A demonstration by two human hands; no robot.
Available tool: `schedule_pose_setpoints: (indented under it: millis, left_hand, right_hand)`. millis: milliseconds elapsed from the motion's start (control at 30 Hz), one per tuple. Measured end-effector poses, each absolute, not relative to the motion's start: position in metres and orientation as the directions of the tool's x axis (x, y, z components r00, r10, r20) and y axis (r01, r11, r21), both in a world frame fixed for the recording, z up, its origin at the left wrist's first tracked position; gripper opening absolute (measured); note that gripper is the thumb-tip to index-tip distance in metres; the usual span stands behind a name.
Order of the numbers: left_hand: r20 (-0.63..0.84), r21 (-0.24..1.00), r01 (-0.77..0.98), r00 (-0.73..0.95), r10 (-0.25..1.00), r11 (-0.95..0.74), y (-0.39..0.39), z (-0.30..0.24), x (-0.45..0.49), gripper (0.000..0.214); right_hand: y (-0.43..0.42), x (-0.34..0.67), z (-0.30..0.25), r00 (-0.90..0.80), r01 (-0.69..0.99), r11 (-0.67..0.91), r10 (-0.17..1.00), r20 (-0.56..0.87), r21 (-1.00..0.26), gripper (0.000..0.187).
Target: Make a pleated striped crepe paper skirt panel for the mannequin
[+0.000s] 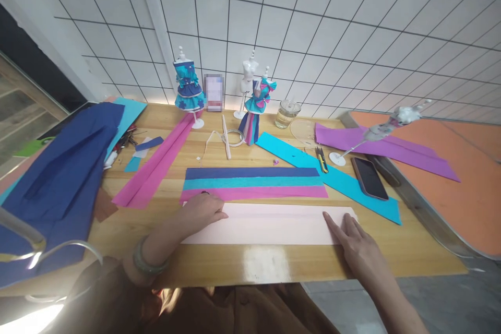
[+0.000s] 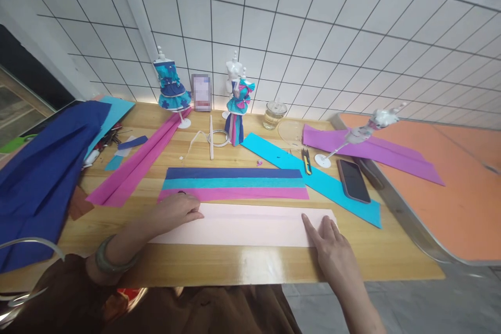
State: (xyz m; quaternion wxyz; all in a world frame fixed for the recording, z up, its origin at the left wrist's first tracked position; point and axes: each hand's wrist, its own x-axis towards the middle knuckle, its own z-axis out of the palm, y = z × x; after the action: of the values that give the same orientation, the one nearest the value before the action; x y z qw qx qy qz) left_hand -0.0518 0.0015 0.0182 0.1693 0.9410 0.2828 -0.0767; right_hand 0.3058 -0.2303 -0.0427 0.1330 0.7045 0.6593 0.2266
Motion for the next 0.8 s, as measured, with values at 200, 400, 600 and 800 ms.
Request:
schedule_pose_setpoints:
  millis: [200, 400, 600, 800]
  left_hand:
    - [-0.229, 0.276, 0.556, 0.831, 0.507, -0.784, 0.002, 0.014, -0.054, 0.031]
    - [-0.191, 0.268, 0.542, 0.84, 0.508, -0.796, 0.003, 0.009, -0.056, 0.03]
    - [-0.168, 0.269, 0.535, 0.845, 0.508, -0.8, 0.003, 0.007, -0.057, 0.03]
    - [-0.168, 0.253, 0.54, 0.842, 0.513, -0.803, 0.002, 0.009, -0.058, 0.03]
  right_hand:
    - [-0.232, 0.308, -0.044, 0.061, 0.866, -0.115, 0.99, 0.125, 0.487, 0.073]
    - [-0.225, 0.29, -0.044, 0.045, 0.895, -0.125, 0.98, 0.191, 0.429, 0.077]
    - [-0.224, 0.29, -0.054, -0.005, 0.942, -0.05, 0.986, 0.164, 0.332, 0.078]
    - [-0.217, 0.276, -0.051, 0.085, 0.974, -0.123, 0.977, 0.193, 0.193, 0.068]
